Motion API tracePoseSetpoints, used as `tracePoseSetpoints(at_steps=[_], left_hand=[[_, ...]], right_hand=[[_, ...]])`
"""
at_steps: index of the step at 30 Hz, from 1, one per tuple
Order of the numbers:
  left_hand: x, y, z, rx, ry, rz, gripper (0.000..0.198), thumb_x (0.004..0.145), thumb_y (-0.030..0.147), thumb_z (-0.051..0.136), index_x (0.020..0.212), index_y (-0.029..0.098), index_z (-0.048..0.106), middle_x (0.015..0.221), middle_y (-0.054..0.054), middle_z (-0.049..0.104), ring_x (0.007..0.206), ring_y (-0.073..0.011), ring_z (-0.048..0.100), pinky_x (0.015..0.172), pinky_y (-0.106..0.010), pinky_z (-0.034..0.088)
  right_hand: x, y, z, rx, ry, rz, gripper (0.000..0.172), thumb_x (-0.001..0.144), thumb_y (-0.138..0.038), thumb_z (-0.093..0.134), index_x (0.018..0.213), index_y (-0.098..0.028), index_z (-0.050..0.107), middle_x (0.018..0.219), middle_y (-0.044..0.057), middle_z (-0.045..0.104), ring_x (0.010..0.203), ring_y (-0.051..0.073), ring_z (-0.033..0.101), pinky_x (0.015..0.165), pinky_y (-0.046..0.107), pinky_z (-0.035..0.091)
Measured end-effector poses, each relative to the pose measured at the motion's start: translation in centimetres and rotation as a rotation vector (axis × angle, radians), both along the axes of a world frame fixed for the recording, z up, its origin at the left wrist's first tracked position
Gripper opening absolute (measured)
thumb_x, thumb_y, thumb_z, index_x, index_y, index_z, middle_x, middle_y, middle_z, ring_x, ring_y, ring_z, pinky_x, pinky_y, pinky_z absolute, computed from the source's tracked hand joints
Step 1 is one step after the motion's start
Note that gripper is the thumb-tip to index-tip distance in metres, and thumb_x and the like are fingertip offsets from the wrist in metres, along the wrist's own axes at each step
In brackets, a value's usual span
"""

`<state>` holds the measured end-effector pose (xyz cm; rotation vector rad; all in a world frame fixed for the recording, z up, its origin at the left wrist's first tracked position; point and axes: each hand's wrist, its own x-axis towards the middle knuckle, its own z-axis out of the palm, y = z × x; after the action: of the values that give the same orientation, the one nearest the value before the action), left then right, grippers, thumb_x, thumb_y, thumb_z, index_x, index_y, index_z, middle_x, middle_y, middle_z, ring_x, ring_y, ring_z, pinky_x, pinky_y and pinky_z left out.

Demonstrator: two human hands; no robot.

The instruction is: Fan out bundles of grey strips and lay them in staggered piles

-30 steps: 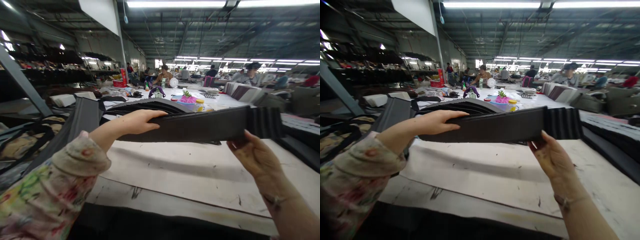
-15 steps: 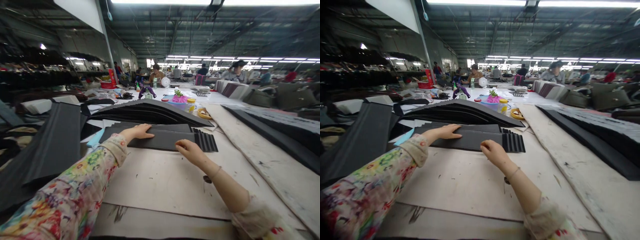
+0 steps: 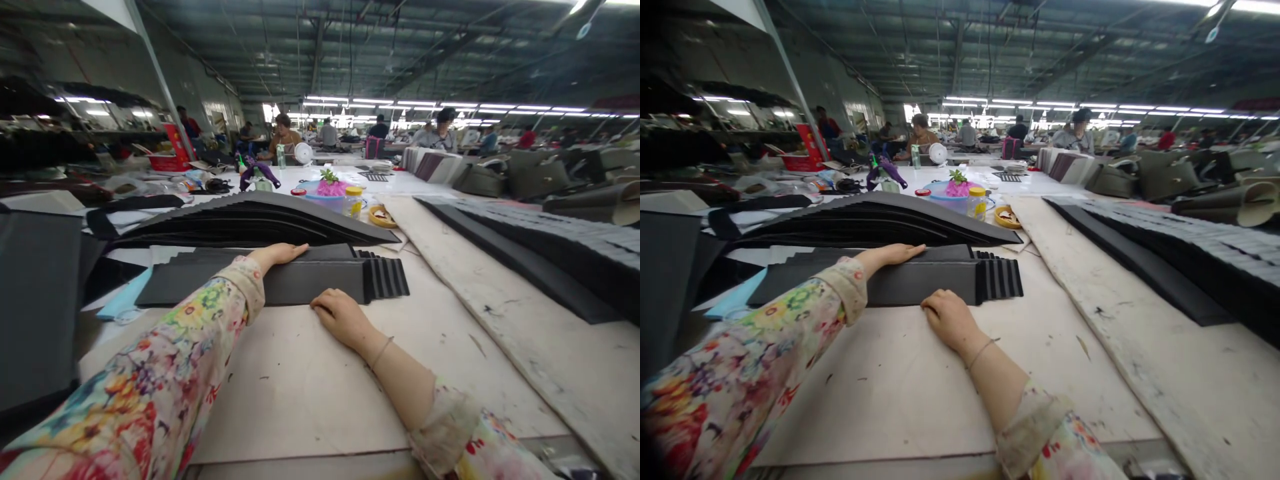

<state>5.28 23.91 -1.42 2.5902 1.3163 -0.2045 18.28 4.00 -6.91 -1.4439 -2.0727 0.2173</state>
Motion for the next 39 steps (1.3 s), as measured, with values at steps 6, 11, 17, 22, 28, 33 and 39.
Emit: tracePoseSetpoints(at_steps=[6, 11, 17, 22, 28, 33, 39], left_hand=[[0.5, 0.5, 0.3, 0.024, 0.067, 0.045, 0.084, 0.076, 0.072, 0.010, 0.120, 0.015, 0.053, 0.128, -0.013, 0.048, 0.118, -0.0326, 0.043, 0.095, -0.041, 0.032], [0.9, -1.5, 2.1, 0.101, 0.044, 0.011, 0.087, 0.073, 0.076, 0.013, 0.112, 0.014, 0.058, 0.119, -0.014, 0.056, 0.111, -0.0314, 0.049, 0.092, -0.037, 0.035], [-1.8, -8.1, 3.2, 0.260, -0.128, -0.237, 0.076, 0.074, 0.072, 0.030, 0.126, 0.019, 0.043, 0.124, -0.010, 0.052, 0.111, -0.0267, 0.048, 0.090, -0.034, 0.037], [-3.2, -11.2, 2.4, 0.389, -0.143, -0.307, 0.081, 0.069, 0.066, 0.048, 0.133, 0.020, 0.031, 0.131, -0.009, 0.044, 0.118, -0.0253, 0.041, 0.098, -0.034, 0.029], [-3.0, -12.4, 2.0, 0.435, -0.102, -0.260, 0.080, 0.072, 0.069, 0.041, 0.136, 0.023, 0.026, 0.128, -0.008, 0.046, 0.116, -0.0264, 0.042, 0.097, -0.037, 0.028], [-3.0, -12.6, 1.7, 0.436, -0.138, -0.245, 0.080, 0.073, 0.069, 0.038, 0.137, 0.025, 0.023, 0.134, -0.007, 0.041, 0.120, -0.0261, 0.038, 0.099, -0.039, 0.024], [-2.9, -12.2, 1.5, 0.390, -0.143, -0.216, 0.083, 0.070, 0.070, 0.040, 0.138, 0.025, 0.020, 0.138, -0.006, 0.036, 0.124, -0.0266, 0.033, 0.103, -0.040, 0.018]], right_hand=[[-0.1, 0.0, 0.0, 0.012, -0.012, -0.010, 0.018, 0.084, -0.017, 0.047, 0.090, -0.019, 0.063, 0.089, 0.003, 0.063, 0.084, 0.014, 0.052, 0.079, 0.027, 0.039], [-0.1, 0.1, 0.0, 0.030, 0.000, -0.023, 0.018, 0.082, -0.015, 0.048, 0.088, -0.018, 0.064, 0.088, 0.004, 0.063, 0.084, 0.015, 0.053, 0.079, 0.028, 0.039], [-0.3, -0.3, 0.3, 0.096, 0.087, 0.006, 0.019, 0.078, -0.012, 0.048, 0.085, -0.018, 0.066, 0.085, 0.005, 0.064, 0.081, 0.015, 0.056, 0.076, 0.027, 0.042], [1.5, -1.4, 2.3, 0.227, 0.279, -0.070, 0.017, 0.078, -0.023, 0.051, 0.089, -0.024, 0.064, 0.081, -0.001, 0.064, 0.077, 0.012, 0.058, 0.073, 0.022, 0.043], [10.9, -1.4, 2.9, 0.456, 0.729, -0.690, 0.053, 0.088, -0.048, 0.014, 0.125, -0.019, 0.039, 0.123, 0.010, 0.047, 0.110, 0.018, 0.045, 0.090, 0.038, 0.037], [15.8, -0.7, 0.9, 0.296, 0.892, -0.833, 0.075, 0.082, -0.056, -0.005, 0.132, -0.016, 0.032, 0.123, 0.015, 0.048, 0.111, 0.023, 0.048, 0.083, 0.043, 0.042], [11.5, 1.2, -0.3, 0.096, 0.843, -0.582, 0.078, 0.081, -0.065, 0.001, 0.121, -0.019, 0.050, 0.102, 0.008, 0.064, 0.100, 0.020, 0.057, 0.083, 0.036, 0.045]])
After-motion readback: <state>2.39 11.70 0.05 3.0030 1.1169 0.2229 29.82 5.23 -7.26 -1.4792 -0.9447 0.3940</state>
